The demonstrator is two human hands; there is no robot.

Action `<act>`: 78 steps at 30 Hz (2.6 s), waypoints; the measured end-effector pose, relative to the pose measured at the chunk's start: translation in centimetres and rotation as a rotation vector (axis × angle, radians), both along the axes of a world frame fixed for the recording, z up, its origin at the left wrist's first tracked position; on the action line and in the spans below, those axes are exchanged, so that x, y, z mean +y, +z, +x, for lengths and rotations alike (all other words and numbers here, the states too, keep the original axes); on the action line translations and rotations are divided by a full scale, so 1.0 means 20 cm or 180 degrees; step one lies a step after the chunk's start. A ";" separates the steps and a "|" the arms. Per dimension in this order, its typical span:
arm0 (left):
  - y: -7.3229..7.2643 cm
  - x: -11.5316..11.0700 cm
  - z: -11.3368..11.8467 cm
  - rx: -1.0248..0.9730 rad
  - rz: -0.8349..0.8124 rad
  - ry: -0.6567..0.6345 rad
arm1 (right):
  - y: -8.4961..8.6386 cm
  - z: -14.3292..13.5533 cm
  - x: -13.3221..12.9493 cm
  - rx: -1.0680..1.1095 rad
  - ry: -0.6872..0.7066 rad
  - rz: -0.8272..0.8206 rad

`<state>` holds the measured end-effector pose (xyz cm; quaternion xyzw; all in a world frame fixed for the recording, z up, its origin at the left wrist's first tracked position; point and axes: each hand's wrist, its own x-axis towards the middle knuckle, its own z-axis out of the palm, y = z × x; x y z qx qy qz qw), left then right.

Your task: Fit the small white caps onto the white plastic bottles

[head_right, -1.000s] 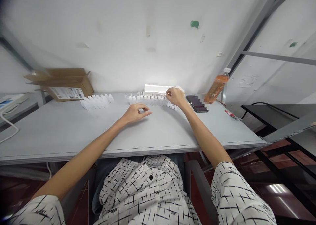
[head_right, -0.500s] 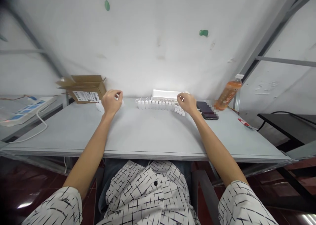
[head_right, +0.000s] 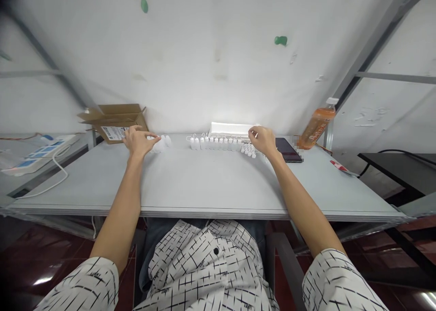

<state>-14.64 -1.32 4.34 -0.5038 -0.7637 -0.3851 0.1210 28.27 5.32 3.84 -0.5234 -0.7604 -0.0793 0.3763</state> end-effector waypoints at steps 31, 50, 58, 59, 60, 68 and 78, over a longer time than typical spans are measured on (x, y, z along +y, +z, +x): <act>0.04 0.00 0.20 -0.1067 0.0651 -0.1407 | 0.05 0.42 0.05 -0.0297 -0.0586 -0.1781; -0.03 0.03 0.33 -0.1744 0.0664 -0.2056 | -0.09 0.21 0.12 -0.0868 -0.0956 -0.1394; -0.04 -0.01 0.45 -0.1937 0.0197 -0.2527 | 0.08 0.19 -0.01 0.0897 0.0271 -0.1306; -0.04 -0.03 0.50 -0.2012 0.0042 -0.2665 | 0.11 0.15 -0.05 0.1063 0.0422 -0.1327; -0.04 -0.06 0.54 -0.2115 -0.0089 -0.2811 | 0.13 0.10 -0.09 0.1199 0.0584 -0.1354; -0.13 -0.15 0.78 -0.3109 -0.1456 -0.3574 | 0.11 -0.27 -0.29 0.0883 0.1778 -0.1462; -0.15 -0.15 0.79 -0.3198 -0.1555 -0.3517 | -0.03 -0.39 -0.31 0.0206 0.1783 -0.1222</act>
